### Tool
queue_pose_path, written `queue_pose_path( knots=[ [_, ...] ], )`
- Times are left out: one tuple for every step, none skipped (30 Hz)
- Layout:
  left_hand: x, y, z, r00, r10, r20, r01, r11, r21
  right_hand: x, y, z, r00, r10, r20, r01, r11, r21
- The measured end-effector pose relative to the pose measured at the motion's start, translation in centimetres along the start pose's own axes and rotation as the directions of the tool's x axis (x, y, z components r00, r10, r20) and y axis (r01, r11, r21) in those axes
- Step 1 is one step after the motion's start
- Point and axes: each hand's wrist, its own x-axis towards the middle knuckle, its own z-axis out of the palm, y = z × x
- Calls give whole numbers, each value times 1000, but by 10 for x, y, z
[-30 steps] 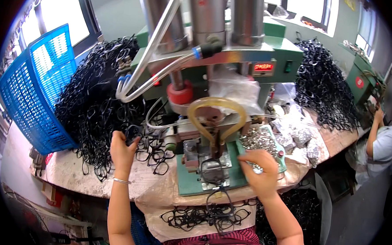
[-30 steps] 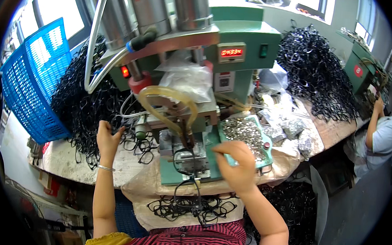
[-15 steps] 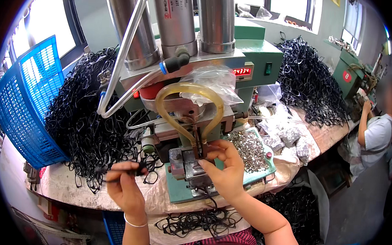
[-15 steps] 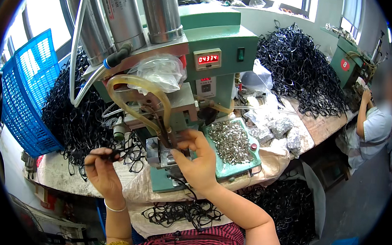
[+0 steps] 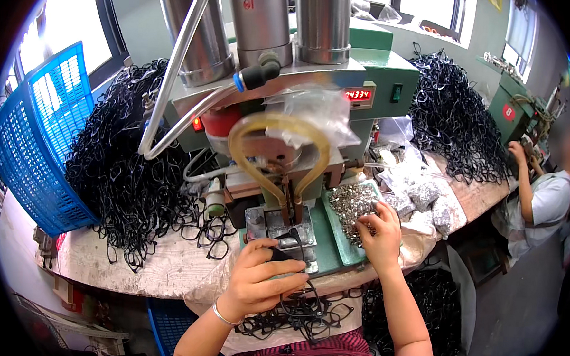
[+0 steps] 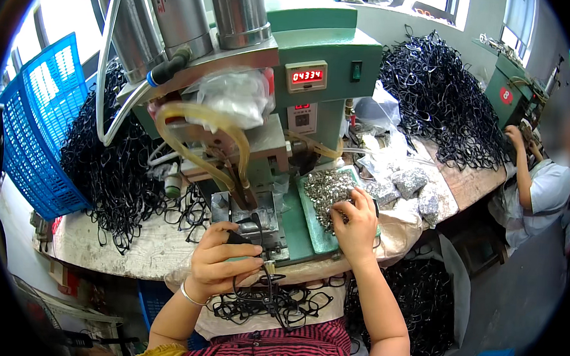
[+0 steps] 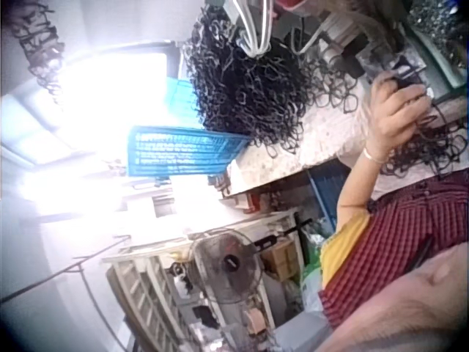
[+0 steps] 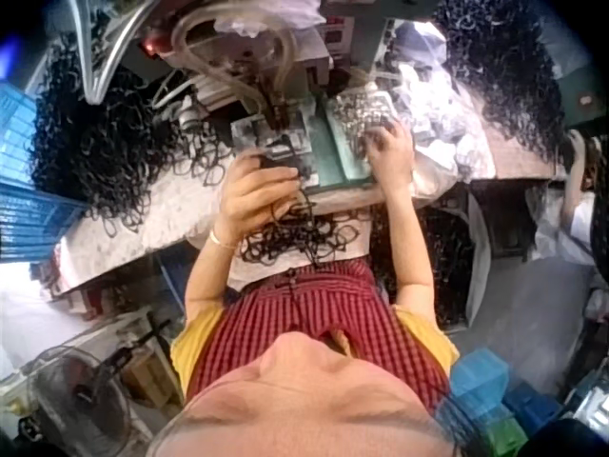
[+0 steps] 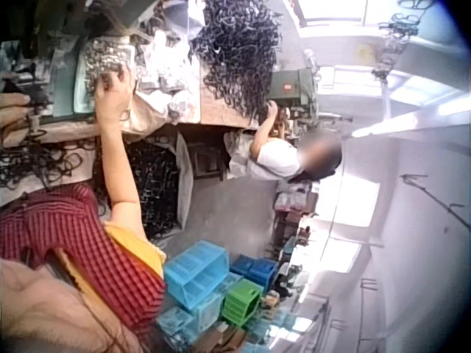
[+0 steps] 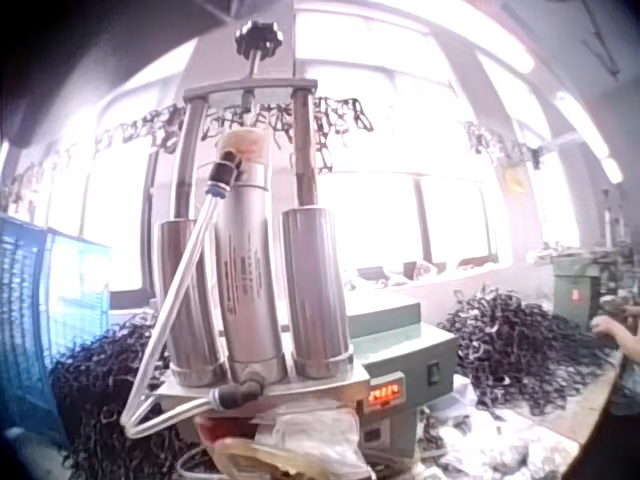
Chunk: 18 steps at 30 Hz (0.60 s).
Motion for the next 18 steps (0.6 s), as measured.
queue_pose_path(
  knots=[
    [0,-1,0,1000,-3,-5,3,1000,-16,5,-4,5,1000,-8,-21,8,1000,18],
    [2,0,0,1000,-8,-7,8,1000,-26,12,-8,9,999,-16,-45,17,999,30],
    [4,1,0,1000,-13,-10,13,999,-37,20,-15,15,997,-49,-52,51,998,44],
    [5,2,0,1000,-22,-12,21,999,-48,29,-22,21,996,-86,-6,87,995,48],
    [4,4,2,999,-33,-9,33,999,-28,38,-29,31,995,-80,52,80,997,7],
    [3,6,4,999,-44,-6,44,999,-8,44,-33,40,991,-71,109,75,997,-34],
    [0,8,3,998,-61,-11,62,998,20,44,-35,47,990,-68,122,81,991,-103],
    [-4,13,-1,997,-74,-9,75,995,69,43,-37,53,989,-65,134,87,981,-171],
    [-10,21,-6,996,-88,-7,88,989,119,41,-40,58,988,-61,145,94,967,-237],
    [-20,29,-9,994,-112,-10,112,980,164,35,-39,55,984,-82,159,127,947,-294],
    [-36,33,-14,987,-109,-120,135,962,238,30,-34,47,984,-95,150,134,954,-269],
    [-52,30,-27,980,-113,-162,163,925,343,25,-30,35,984,-109,143,141,960,-243],
    [-79,23,-35,954,-156,-257,267,831,487,19,-24,23,986,-146,74,158,968,-193],
    [-96,18,-42,872,-252,-420,459,719,521,13,-19,16,984,-178,5,177,976,-129],
    [-99,7,-54,755,-340,-561,619,650,440,6,-18,9,992,-110,-56,108,993,-42],
    [-108,-11,-68,647,-407,-645,735,557,386,-1,-14,3,993,-33,-118,38,998,44],
    [-117,-27,-77,621,-407,-670,759,524,385,-10,-4,4,967,236,-95,-191,920,342],
    [-122,-40,-86,595,-405,-694,782,491,384,-18,2,7,880,474,16,-391,706,590]
  ],
)
